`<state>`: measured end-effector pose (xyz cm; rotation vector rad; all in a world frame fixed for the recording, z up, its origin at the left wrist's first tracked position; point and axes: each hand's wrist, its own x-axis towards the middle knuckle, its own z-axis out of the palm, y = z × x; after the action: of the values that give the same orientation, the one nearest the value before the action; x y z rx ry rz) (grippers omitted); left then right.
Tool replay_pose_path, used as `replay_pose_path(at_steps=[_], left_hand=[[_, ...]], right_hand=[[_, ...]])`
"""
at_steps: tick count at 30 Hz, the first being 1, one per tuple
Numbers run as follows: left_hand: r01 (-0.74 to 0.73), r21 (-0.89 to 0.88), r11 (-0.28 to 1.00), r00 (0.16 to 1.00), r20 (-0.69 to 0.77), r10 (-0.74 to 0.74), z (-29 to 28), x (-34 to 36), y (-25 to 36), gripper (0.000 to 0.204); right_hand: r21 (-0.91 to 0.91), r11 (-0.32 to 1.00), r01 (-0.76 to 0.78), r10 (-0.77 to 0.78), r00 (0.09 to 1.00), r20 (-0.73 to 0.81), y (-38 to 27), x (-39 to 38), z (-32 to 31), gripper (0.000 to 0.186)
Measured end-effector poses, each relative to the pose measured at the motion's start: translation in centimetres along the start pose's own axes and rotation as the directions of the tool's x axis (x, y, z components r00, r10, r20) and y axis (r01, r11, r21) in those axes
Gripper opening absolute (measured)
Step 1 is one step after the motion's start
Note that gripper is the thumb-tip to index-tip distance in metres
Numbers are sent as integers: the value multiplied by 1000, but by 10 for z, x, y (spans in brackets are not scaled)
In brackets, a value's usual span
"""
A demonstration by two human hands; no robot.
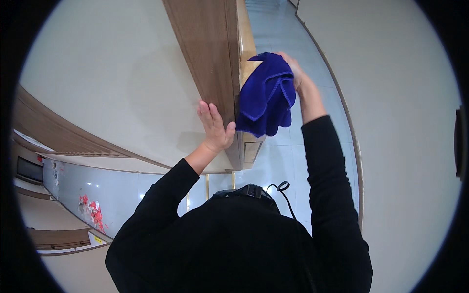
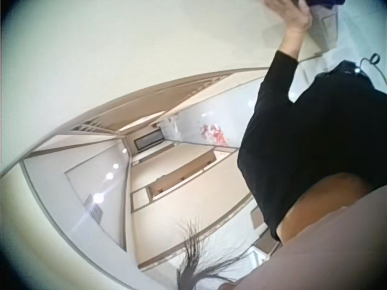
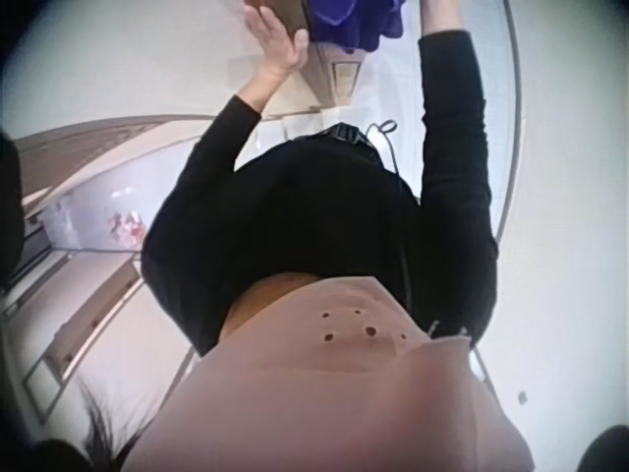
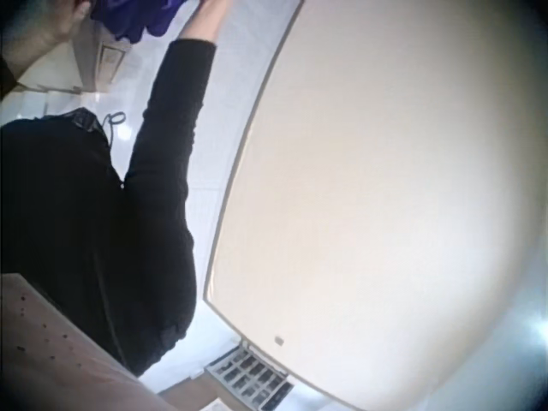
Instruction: The person wipes the wooden stair railing and handrail with a blue cloth, moving along the staircase and cleaning various sections of the railing. The person uses both hands to hold the cloth and wipe the surfaces.
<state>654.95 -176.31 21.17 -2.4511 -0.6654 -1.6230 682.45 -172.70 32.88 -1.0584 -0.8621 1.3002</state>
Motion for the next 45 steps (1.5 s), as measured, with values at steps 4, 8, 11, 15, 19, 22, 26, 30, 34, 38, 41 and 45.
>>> replay_pose_path(at_steps=[4,8,11,15,19,22,26,30,34,38,41,45], left_hand=[[49,24,999,998,30,-50,2,-5,-20,88],[64,54,997,996,62,-67,12,-1,-23,92],[90,110,990,993,69,-98,9,3,-29,93],[180,231,956,982,21,-190,2,9,-9,88],[430,365,825,902,-152,-403,-15,45,40,64],[375,407,833,924,-233,-303,-9,64,67,58],[302,393,869,953,-107,-283,2,110,41,53],[382,484,788,916,-309,-254,15,90,18,50],[371,544,753,927,-268,-264,7,57,-9,50],[419,526,740,905,-182,-384,-5,56,-14,52],[518,474,712,845,-155,-511,-15,69,-7,57],[672,281,685,740,-285,-609,12,62,10,79]], right_hand=[[327,913,245,-215,968,-126,63,-8,18,40],[576,805,143,-166,986,-12,112,-6,-6,44],[522,844,123,-139,990,-9,150,-2,-14,41],[-542,710,450,-496,866,69,167,-16,-17,41],[-694,194,693,-731,574,369,80,0,-4,43],[-673,401,621,-475,769,427,10,-12,12,36],[-527,383,758,-610,636,471,76,37,47,42],[-358,548,756,-588,652,479,170,27,52,49],[-79,923,377,-307,843,441,193,16,75,52],[311,948,59,-195,884,425,148,8,118,59],[214,907,361,-420,783,459,114,26,137,64],[111,746,657,-617,617,489,193,91,120,64]])
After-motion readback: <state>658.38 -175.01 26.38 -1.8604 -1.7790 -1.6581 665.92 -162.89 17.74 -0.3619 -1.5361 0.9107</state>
